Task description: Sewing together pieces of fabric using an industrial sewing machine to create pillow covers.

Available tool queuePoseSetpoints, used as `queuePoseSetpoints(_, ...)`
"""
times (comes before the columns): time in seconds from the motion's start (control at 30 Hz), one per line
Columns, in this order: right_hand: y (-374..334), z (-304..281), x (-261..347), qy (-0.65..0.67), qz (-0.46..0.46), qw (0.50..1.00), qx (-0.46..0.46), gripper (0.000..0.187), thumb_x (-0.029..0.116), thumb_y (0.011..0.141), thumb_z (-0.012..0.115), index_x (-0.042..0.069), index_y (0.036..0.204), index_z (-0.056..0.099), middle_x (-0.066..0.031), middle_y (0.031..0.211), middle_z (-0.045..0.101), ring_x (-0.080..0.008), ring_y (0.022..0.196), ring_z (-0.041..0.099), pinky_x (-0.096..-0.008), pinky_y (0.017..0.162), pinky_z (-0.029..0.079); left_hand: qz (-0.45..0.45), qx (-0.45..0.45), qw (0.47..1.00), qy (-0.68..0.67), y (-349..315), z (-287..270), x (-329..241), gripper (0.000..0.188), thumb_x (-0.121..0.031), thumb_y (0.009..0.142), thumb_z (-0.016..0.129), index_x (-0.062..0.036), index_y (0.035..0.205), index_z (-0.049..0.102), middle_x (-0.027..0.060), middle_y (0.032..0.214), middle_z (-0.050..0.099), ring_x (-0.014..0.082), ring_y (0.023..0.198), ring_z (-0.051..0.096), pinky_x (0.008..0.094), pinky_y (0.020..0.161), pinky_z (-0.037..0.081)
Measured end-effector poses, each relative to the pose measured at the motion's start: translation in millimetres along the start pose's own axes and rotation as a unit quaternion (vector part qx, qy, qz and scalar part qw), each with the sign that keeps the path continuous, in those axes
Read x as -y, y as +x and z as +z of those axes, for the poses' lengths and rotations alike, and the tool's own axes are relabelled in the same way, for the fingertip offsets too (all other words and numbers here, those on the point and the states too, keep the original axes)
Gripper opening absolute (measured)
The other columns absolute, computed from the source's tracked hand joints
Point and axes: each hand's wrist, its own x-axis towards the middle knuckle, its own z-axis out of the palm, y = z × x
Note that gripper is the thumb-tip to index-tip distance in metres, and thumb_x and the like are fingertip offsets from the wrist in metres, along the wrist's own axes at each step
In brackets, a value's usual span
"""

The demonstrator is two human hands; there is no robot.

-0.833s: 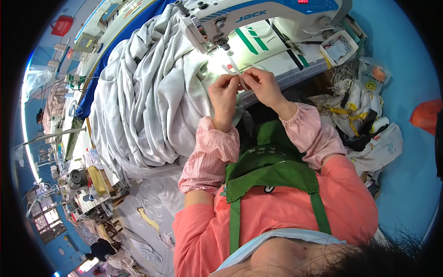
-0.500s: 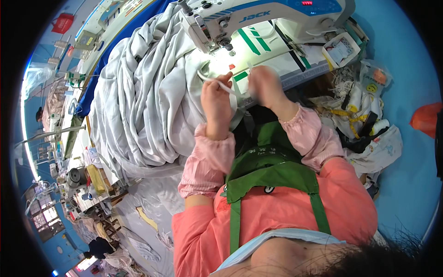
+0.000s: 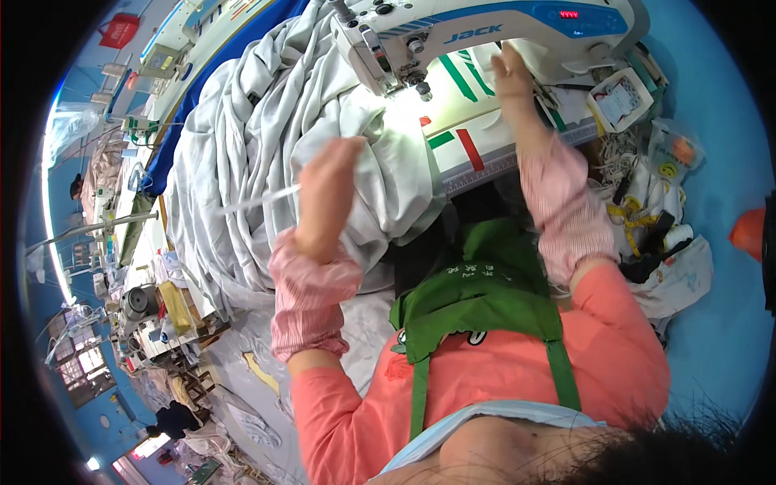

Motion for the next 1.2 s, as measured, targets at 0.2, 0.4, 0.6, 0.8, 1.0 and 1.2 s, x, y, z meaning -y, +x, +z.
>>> queuePoseSetpoints(0.2, -94, -13, 52, -0.043, -0.264, 0.927, 0.264, 0.045, 0.005, 0.075, 0.072, 0.006, 0.118, 0.059, -0.0083, 0.113, 0.062, -0.0259, 0.109, 0.056, -0.0364, 0.089, 0.047, 0.086, 0.143, 0.986, 0.024, 38, 74, 5, 0.013, -0.006, 0.081, 0.055, -0.0083, 0.092, 0.06, 0.0079, 0.081, 0.061, 0.0277, 0.071, 0.064, 0.0376, 0.058, 0.051)
queuePoseSetpoints(0.4, -55, 13, 36, -0.142, -0.4, 0.87, 0.252, 0.01, 0.009, 0.073, 0.062, 0.008, 0.082, 0.063, -0.0024, 0.078, 0.061, -0.0179, 0.086, 0.059, -0.0318, 0.071, 0.051, 0.139, 0.174, 0.96, 0.169, 48, 94, 39, 0.022, -0.011, 0.077, 0.06, -0.0119, 0.099, 0.064, 0.0035, 0.093, 0.064, 0.0223, 0.079, 0.065, 0.0353, 0.064, 0.053)
queuePoseSetpoints(0.6, -32, 21, 22, -0.229, -0.47, 0.82, 0.232, 0.005, 0.011, 0.073, 0.06, 0.01, 0.077, 0.057, -0.002, 0.077, 0.054, -0.0189, 0.082, 0.055, -0.0311, 0.074, 0.048, 0.119, 0.148, 0.953, 0.237, 38, 108, 65, 0.018, -0.015, 0.08, 0.059, -0.0118, 0.095, 0.067, 0.0034, 0.091, 0.063, 0.0199, 0.086, 0.063, 0.0335, 0.072, 0.053)
queuePoseSetpoints(0.8, -37, 5, 25, -0.398, -0.382, 0.804, 0.221, 0.016, 0.009, 0.075, 0.06, 0.005, 0.09, 0.063, -0.0041, 0.092, 0.061, -0.0197, 0.093, 0.057, -0.0357, 0.085, 0.045, 0.124, 0.132, 0.946, 0.268, 33, 112, 68, 0.022, -0.015, 0.079, 0.059, -0.0116, 0.097, 0.069, 0.0026, 0.09, 0.063, 0.0189, 0.087, 0.061, 0.0318, 0.073, 0.052)
queuePoseSetpoints(1.0, -72, 10, 34, -0.3, -0.318, 0.871, 0.223, 0.053, 0.039, 0.082, 0.067, -0.003, 0.115, 0.061, -0.0111, 0.12, 0.061, -0.0219, 0.12, 0.051, -0.0338, 0.096, 0.042, 0.138, 0.112, 0.949, 0.259, 32, 114, 68, 0.024, -0.014, 0.078, 0.059, -0.011, 0.099, 0.069, 0.0027, 0.091, 0.061, 0.0185, 0.088, 0.061, 0.0311, 0.073, 0.052)
queuePoseSetpoints(1.2, -72, 6, 33, -0.314, -0.264, 0.888, 0.205, 0.056, 0.037, 0.08, 0.07, -0.001, 0.119, 0.058, -0.0113, 0.125, 0.057, -0.0264, 0.123, 0.049, -0.038, 0.097, 0.042, 0.17, 0.058, 0.953, 0.242, 33, 116, 70, 0.014, -0.014, 0.073, 0.059, -0.0108, 0.084, 0.066, 0.0034, 0.085, 0.059, 0.0196, 0.085, 0.059, 0.0313, 0.071, 0.05)
